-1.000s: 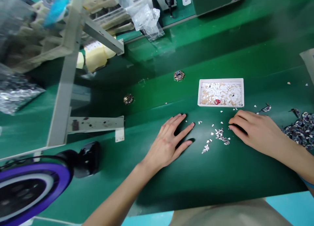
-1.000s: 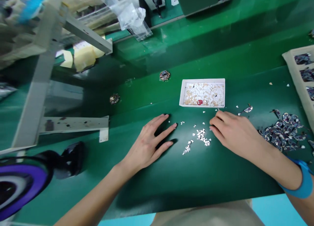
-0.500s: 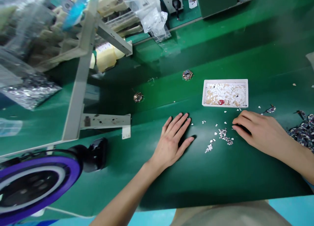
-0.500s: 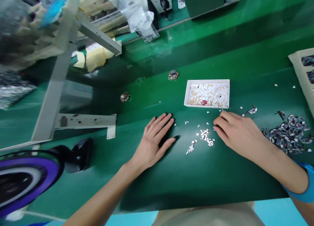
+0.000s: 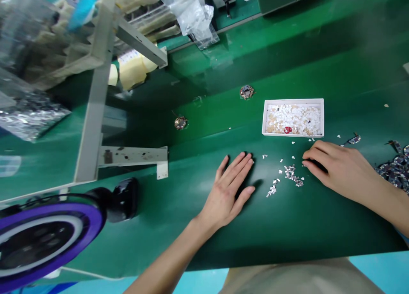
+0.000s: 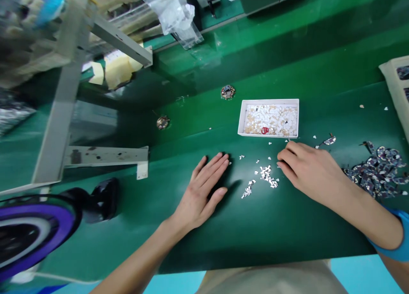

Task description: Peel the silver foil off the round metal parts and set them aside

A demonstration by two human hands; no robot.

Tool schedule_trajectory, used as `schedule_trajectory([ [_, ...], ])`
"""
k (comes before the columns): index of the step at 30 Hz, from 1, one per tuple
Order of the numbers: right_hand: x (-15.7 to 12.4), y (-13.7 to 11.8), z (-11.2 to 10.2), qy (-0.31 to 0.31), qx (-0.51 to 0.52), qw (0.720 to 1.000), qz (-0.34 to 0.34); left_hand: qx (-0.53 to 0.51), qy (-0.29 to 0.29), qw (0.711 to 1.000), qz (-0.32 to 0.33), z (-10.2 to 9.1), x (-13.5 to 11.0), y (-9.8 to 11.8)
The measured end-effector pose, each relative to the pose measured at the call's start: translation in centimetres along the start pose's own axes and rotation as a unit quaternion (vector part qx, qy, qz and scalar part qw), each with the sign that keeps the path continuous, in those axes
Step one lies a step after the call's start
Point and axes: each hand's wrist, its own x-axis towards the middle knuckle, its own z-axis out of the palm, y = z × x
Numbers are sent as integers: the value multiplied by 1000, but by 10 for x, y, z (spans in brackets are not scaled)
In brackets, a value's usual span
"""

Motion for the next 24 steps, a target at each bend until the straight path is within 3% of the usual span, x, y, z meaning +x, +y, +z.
schedule_trajectory([
  [9,1,1,-1,-4,15,1000,6,109,-29,994,14,-1,4,14],
  [13,1,2,1,1,25,1000,12,-38,-27,998,-33,-6,2,14],
  [15,1,2,1,-3,24,1000,11,-167,30,983,-71,-8,12,15],
  [17,0,2,0,-4,18,1000,10,-275,117,951,-81,-8,33,19],
  [19,1,2,-2,-5,15,1000,13,-306,173,935,-52,-6,66,22],
  [24,3,2,-6,-21,26,999,19,-162,249,952,67,14,145,7],
])
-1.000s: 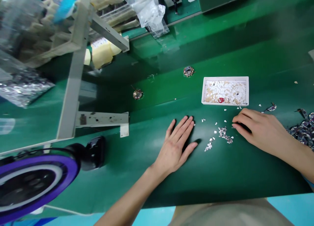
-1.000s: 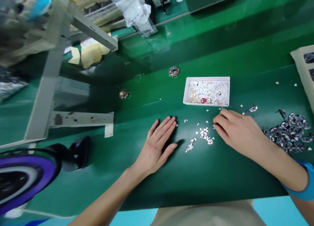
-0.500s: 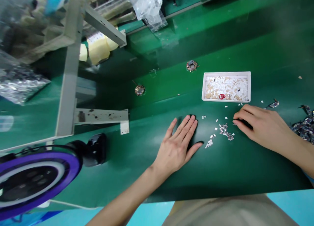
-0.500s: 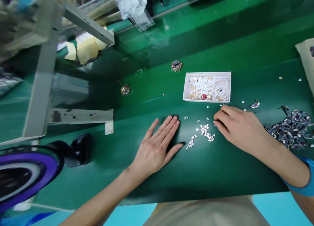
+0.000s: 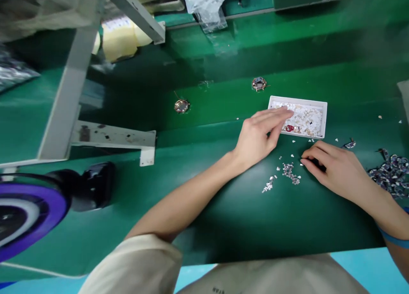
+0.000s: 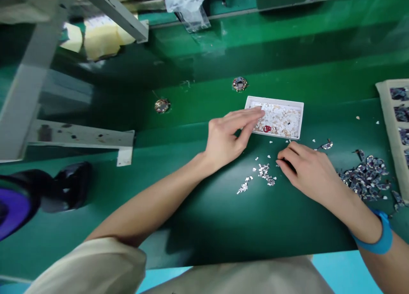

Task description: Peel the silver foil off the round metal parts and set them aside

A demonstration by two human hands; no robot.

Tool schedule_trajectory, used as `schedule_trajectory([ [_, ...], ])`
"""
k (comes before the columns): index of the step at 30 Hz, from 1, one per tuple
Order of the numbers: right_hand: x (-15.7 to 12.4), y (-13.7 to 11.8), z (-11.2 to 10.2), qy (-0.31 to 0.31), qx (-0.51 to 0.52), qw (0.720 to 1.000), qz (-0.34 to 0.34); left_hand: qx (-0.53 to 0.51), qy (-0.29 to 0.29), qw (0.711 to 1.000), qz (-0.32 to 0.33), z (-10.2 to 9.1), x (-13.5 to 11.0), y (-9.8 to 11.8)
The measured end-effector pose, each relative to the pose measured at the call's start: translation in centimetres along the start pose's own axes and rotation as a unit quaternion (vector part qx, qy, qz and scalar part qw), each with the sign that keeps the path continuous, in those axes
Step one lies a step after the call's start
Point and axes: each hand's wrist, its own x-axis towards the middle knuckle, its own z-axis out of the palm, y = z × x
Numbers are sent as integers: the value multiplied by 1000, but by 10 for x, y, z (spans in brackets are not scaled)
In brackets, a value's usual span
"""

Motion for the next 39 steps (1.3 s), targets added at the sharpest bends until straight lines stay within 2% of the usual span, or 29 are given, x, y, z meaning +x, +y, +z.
schedule_trajectory([
  [2,0,0,-1,-3,-4,1000,-3,38,21,999,23,10,7,-13],
  [5,-1,-1,-2,-1,-7,1000,-5,67,39,997,-4,13,5,-21],
  [9,-2,0,-4,-6,2,1000,-3,53,48,997,-12,9,1,-19],
  [14,-3,2,-5,-12,2,1000,-1,65,6,997,35,6,0,-15],
  [17,-3,1,-4,-9,-3,1000,-6,107,23,993,40,-1,-5,-8],
  [20,-2,-2,-2,-1,-22,1000,-19,97,31,993,60,-14,-20,0],
  [22,-1,-6,-1,-5,-49,998,-42,82,27,995,47,-23,-35,4],
  [25,1,-11,0,-22,-109,991,-77,82,25,996,-6,-36,-55,6],
  [27,2,-13,1,-20,-142,987,-75,82,18,996,-32,-41,-63,6],
  [30,5,-17,4,-6,-177,983,-41,62,-19,997,-45,-41,-65,4],
  [33,10,-22,8,-9,-206,979,-6,45,-59,997,-31,-38,-62,4],
  [36,14,-25,10,-20,-217,976,14,40,-61,997,-30,-37,-61,5],
  [39,11,-21,9,-2,-200,980,7,34,-55,997,-46,-38,-61,5],
])
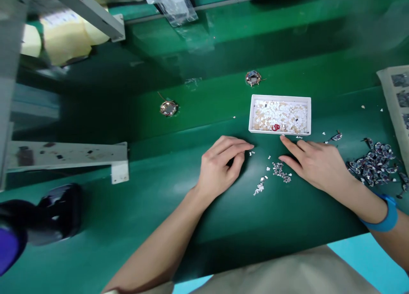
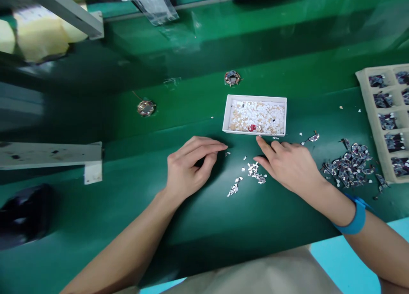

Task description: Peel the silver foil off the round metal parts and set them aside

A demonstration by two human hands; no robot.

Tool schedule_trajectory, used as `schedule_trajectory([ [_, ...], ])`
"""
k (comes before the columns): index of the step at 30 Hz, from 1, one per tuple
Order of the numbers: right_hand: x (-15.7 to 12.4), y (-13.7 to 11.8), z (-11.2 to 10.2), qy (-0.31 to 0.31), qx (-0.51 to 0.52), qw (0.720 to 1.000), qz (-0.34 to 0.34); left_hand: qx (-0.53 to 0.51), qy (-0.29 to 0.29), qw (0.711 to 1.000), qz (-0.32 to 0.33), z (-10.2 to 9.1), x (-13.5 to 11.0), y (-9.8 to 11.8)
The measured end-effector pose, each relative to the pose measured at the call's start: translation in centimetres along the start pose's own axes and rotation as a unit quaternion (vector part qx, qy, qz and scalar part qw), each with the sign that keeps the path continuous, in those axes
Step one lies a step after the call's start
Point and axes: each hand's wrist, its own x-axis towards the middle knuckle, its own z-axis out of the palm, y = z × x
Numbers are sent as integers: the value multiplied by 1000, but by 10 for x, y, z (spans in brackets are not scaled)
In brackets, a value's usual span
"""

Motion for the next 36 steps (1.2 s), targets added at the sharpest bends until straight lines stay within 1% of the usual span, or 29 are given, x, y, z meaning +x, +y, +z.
schedule_trajectory([
  [3,-6,9,0,32,38,999,-7,-11,3,1000,-12,-1,0,-1],
  [5,-9,15,0,45,58,997,0,-21,7,1000,-19,-1,1,-1],
  [11,-10,24,1,66,56,995,45,-37,6,998,-41,-1,1,-2],
  [16,-11,23,0,63,34,997,20,-39,2,998,-43,-2,2,-3],
  [20,-10,19,-2,44,-4,999,6,-39,-1,998,-44,-2,2,-3],
  [27,-6,10,-1,19,-35,999,-1,-30,-6,998,-45,-1,2,-3],
  [31,-4,6,-1,16,-61,998,-3,-28,-5,999,-44,-1,2,-3],
  [33,-3,6,0,29,-51,998,-6,-29,-4,999,-43,-1,2,-3],
  [36,-3,9,0,85,21,996,17,-30,-4,999,-45,-1,2,-3],
])
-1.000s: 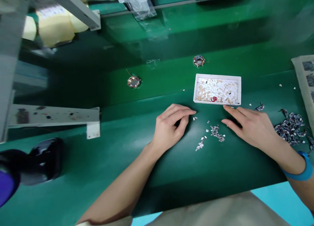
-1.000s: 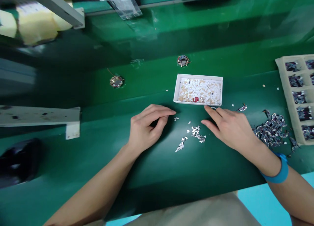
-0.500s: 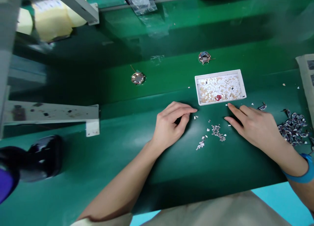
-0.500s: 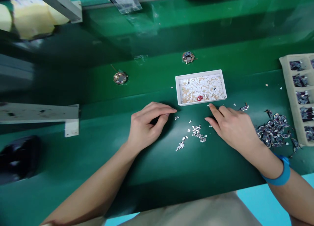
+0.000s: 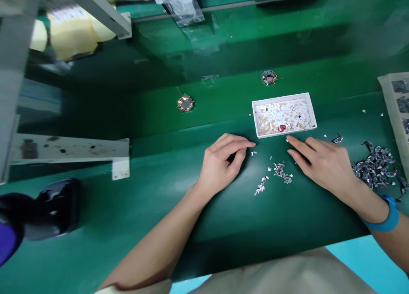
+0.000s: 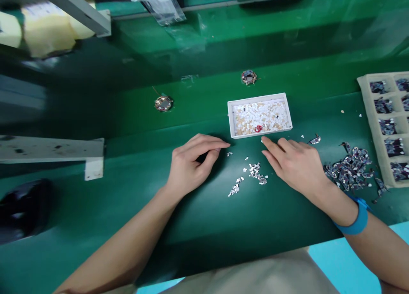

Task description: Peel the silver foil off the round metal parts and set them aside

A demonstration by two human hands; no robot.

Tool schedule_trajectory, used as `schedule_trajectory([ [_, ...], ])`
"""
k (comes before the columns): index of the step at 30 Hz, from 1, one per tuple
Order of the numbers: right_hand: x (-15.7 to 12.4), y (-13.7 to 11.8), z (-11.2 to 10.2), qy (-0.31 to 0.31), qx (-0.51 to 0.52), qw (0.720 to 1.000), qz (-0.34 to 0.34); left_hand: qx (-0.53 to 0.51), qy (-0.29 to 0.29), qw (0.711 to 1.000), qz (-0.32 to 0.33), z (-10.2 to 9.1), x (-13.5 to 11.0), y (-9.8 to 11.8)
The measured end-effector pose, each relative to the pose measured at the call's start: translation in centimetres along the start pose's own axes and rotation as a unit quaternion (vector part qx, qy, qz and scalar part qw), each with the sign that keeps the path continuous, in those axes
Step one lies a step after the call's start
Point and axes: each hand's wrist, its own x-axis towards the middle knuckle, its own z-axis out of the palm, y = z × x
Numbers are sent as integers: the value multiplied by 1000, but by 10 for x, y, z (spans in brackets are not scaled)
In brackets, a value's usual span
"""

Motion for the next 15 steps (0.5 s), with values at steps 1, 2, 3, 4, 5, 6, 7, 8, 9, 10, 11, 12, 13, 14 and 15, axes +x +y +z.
schedule_trajectory([
  [1,0,2,0,24,34,999,20,0,-1,1000,0,0,0,0],
  [2,0,5,0,47,67,996,42,1,-2,1000,0,0,0,0],
  [3,1,8,1,70,95,991,64,2,-3,1000,0,0,0,0],
  [4,1,12,1,91,114,986,83,2,-3,1000,0,0,0,0],
  [5,2,16,2,110,127,981,99,4,-4,1000,0,0,0,0],
  [6,3,19,3,127,134,976,112,5,-3,1000,-1,0,0,0],
  [7,4,23,4,140,140,972,124,7,-3,1000,-3,0,0,0],
  [8,5,25,5,150,146,969,135,9,-3,1000,-5,0,0,0],
  [9,6,27,6,157,151,965,144,11,-3,1000,-8,0,0,0],
  [10,7,29,7,162,156,962,153,11,-4,1000,-9,-1,0,0],
  [11,8,30,8,165,163,959,161,12,-5,1000,-11,-1,0,0],
  [12,9,30,8,166,170,956,172,13,-6,1000,-12,-1,0,1],
  [13,10,31,8,165,177,953,184,14,-7,1000,-13,-1,0,1],
  [14,11,32,7,161,183,950,194,16,-9,1000,-14,-1,0,1],
  [15,11,33,5,156,186,949,204,17,-10,1000,-15,-2,1,2],
])
